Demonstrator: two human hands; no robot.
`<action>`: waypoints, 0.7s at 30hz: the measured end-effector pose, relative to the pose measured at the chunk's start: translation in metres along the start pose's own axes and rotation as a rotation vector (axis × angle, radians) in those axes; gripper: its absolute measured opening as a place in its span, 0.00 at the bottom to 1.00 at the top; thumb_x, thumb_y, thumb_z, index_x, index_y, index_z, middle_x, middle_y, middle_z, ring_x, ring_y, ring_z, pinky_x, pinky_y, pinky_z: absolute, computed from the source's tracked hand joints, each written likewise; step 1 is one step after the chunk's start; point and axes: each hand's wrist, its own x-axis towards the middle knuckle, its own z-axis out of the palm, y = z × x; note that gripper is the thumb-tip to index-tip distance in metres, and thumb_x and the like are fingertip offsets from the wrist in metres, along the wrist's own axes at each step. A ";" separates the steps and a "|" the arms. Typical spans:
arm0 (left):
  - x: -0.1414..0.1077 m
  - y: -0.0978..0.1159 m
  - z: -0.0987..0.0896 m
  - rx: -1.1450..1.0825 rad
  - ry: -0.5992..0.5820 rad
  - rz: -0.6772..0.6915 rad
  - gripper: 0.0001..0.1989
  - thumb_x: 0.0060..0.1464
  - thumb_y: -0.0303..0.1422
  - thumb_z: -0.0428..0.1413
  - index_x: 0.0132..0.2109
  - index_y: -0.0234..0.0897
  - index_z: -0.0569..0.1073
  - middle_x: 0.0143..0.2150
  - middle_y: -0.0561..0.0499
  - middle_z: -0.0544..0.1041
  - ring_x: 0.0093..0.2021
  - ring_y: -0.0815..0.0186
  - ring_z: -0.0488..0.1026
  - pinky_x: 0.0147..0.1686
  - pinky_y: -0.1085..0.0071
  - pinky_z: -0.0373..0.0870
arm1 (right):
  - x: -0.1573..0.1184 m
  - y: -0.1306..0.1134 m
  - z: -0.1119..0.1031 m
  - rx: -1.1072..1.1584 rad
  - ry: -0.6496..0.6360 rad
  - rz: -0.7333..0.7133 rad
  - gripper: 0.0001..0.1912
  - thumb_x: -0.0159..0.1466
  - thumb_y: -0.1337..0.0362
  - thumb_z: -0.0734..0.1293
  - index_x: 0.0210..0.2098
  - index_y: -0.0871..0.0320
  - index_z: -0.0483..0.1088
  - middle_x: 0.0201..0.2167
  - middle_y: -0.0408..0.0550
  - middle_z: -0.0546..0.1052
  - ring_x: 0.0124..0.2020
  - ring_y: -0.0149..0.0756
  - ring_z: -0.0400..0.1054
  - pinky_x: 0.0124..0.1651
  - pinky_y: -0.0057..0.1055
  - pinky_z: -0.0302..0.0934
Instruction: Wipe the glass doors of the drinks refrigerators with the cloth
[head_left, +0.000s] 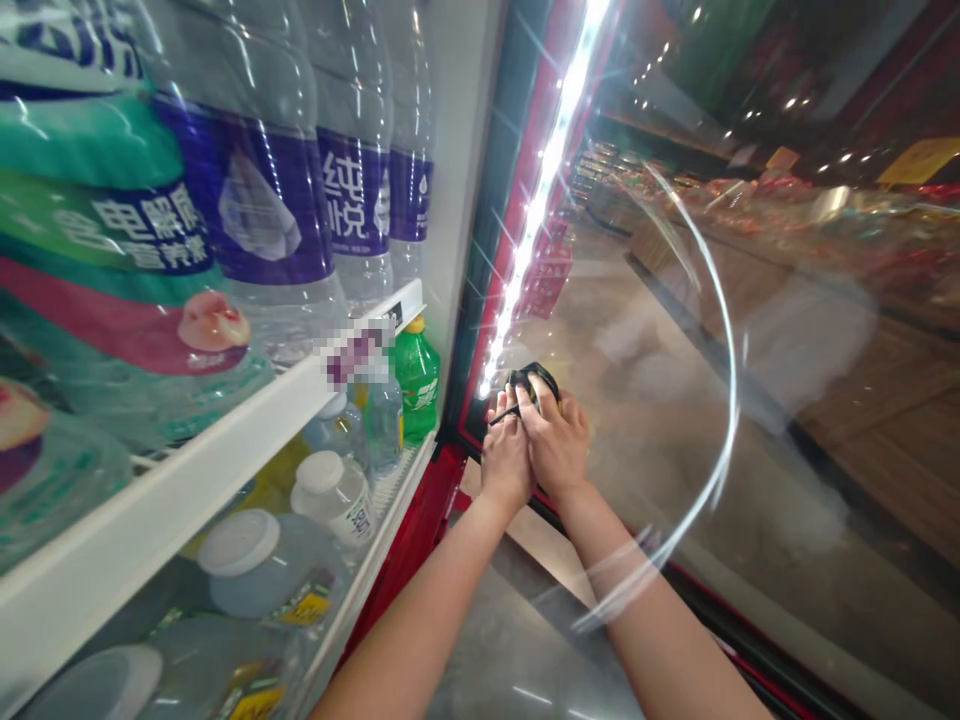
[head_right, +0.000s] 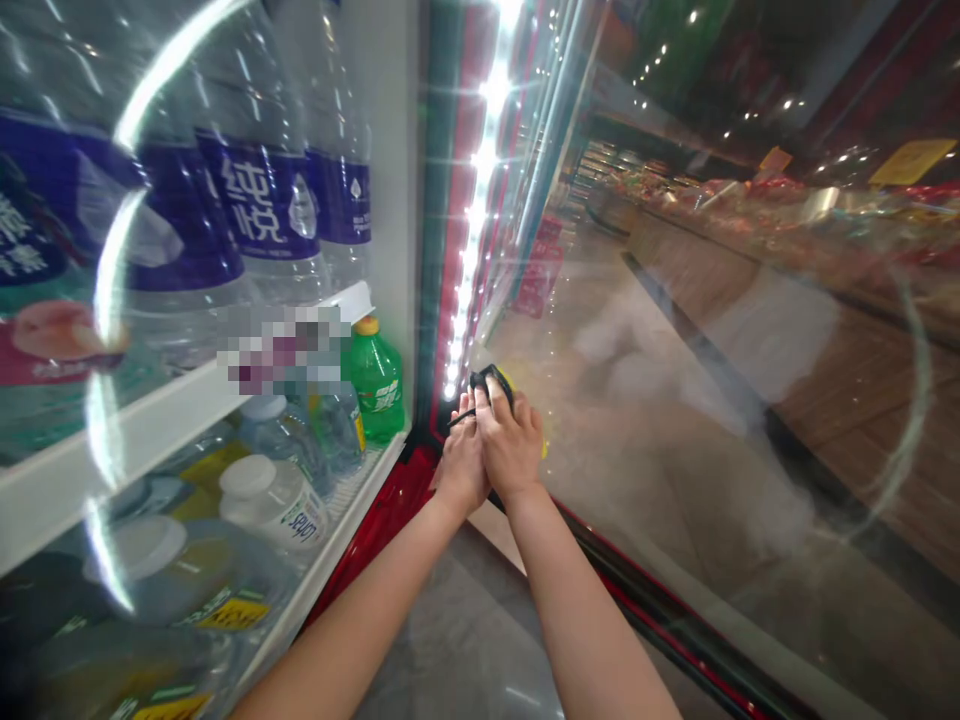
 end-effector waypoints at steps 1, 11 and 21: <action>0.003 -0.007 -0.001 0.002 -0.004 -0.029 0.34 0.61 0.26 0.48 0.72 0.30 0.51 0.70 0.36 0.63 0.73 0.53 0.54 0.68 0.57 0.58 | 0.006 -0.005 0.006 0.017 -0.015 -0.020 0.21 0.72 0.63 0.60 0.63 0.51 0.68 0.66 0.51 0.68 0.56 0.52 0.60 0.51 0.44 0.58; -0.039 -0.046 0.023 0.000 -0.090 -0.116 0.33 0.59 0.24 0.47 0.71 0.23 0.54 0.67 0.30 0.67 0.70 0.52 0.60 0.65 0.54 0.63 | -0.020 -0.025 0.061 0.064 -0.292 -0.197 0.21 0.72 0.67 0.59 0.64 0.53 0.66 0.67 0.51 0.66 0.62 0.48 0.59 0.51 0.43 0.61; -0.093 0.001 0.045 -0.040 -0.199 0.004 0.33 0.54 0.24 0.49 0.68 0.24 0.61 0.68 0.33 0.65 0.73 0.51 0.52 0.68 0.48 0.58 | -0.099 0.015 0.041 0.006 -0.301 -0.225 0.23 0.69 0.71 0.63 0.62 0.53 0.68 0.65 0.49 0.69 0.57 0.47 0.66 0.48 0.41 0.62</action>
